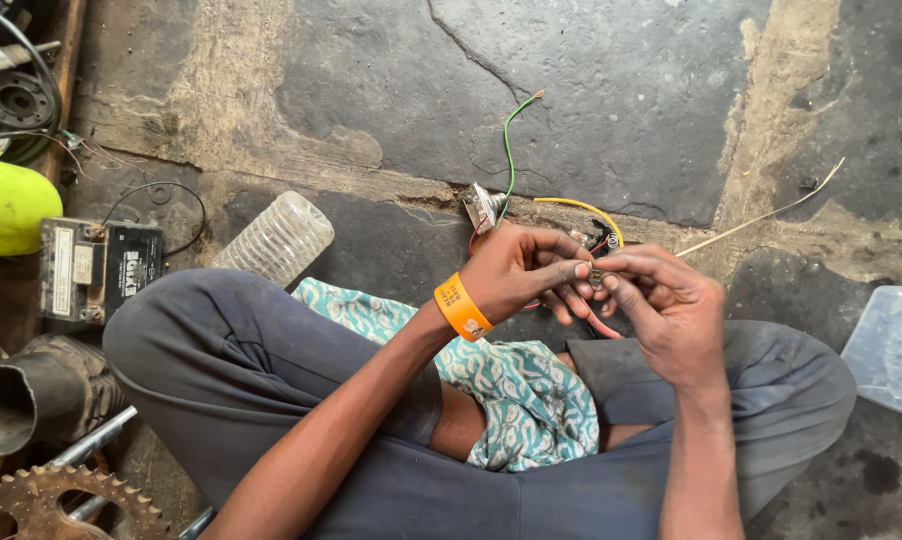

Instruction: The person sits on the workshop floor and repairs a small wiring harness. They use pliers to crimp and adjust wire connectors, then wrap yellow insulating tape by hand around the joined wires and connectors, pressing the tape down to secure the connections.

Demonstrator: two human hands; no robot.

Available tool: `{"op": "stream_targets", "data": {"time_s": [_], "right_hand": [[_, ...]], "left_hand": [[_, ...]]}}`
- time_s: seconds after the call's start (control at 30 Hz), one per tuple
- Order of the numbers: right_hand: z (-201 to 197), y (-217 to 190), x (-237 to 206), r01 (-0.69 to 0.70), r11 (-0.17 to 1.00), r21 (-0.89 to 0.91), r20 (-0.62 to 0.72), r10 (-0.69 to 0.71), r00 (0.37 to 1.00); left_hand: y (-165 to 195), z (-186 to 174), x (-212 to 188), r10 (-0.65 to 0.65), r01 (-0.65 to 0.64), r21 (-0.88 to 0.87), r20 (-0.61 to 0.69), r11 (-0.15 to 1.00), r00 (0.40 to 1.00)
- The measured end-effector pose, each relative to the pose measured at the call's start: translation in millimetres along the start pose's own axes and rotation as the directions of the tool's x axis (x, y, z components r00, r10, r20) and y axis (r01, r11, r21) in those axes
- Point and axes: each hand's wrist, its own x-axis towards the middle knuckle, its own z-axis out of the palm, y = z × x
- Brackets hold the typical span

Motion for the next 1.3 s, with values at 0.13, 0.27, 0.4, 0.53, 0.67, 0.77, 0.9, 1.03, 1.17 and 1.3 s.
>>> {"op": "stream_targets", "data": {"time_s": [0.13,0.27,0.4,0.53,0.67,0.77,0.9,1.03,1.17,1.3], "right_hand": [[2,-8,0,-0.031,0.999,-0.012,-0.021,0.031,0.999],[3,-12,-1,0.013,0.994,-0.113,0.041,-0.008,0.999],[5,-11,-1,0.042,0.978,-0.206,0.044,-0.033,0.998],[6,-7,-1,0.030,0.993,-0.115,-0.002,-0.030,1.000],[5,-2,-2,0.092,0.987,-0.128,-0.002,-0.093,0.996],[6,2,-4,0.115,0.978,-0.173,-0.010,-0.118,0.993],[8,6,-4,0.103,0.988,-0.111,-0.028,-0.107,0.994],[9,7,-3,0.112,0.994,-0.019,-0.004,-0.112,0.994],[8,4,-4,0.105,0.992,-0.073,-0.012,-0.106,0.994],[8,3,-4,0.088,0.991,-0.105,-0.020,-0.090,0.996]], "left_hand": [[-2,-2,0,-0.015,0.016,-0.026,0.031,1.000,0.999],[-3,-3,-1,-0.029,0.027,0.035,0.032,0.999,0.999],[-2,-4,-1,-0.067,0.065,0.061,0.041,0.996,0.997],[3,-4,-1,-0.087,0.087,0.006,0.046,0.996,0.995],[8,-2,-3,-0.102,0.109,-0.098,0.079,0.989,0.992],[11,-1,-4,-0.102,0.114,-0.118,0.107,0.986,0.989],[11,-2,-5,-0.097,0.112,-0.130,0.119,0.985,0.988],[12,-3,-7,-0.090,0.104,-0.141,0.108,0.984,0.990],[15,-4,-8,-0.084,0.100,-0.136,0.116,0.986,0.990],[14,-4,-8,-0.083,0.100,-0.131,0.126,0.986,0.988]]}}
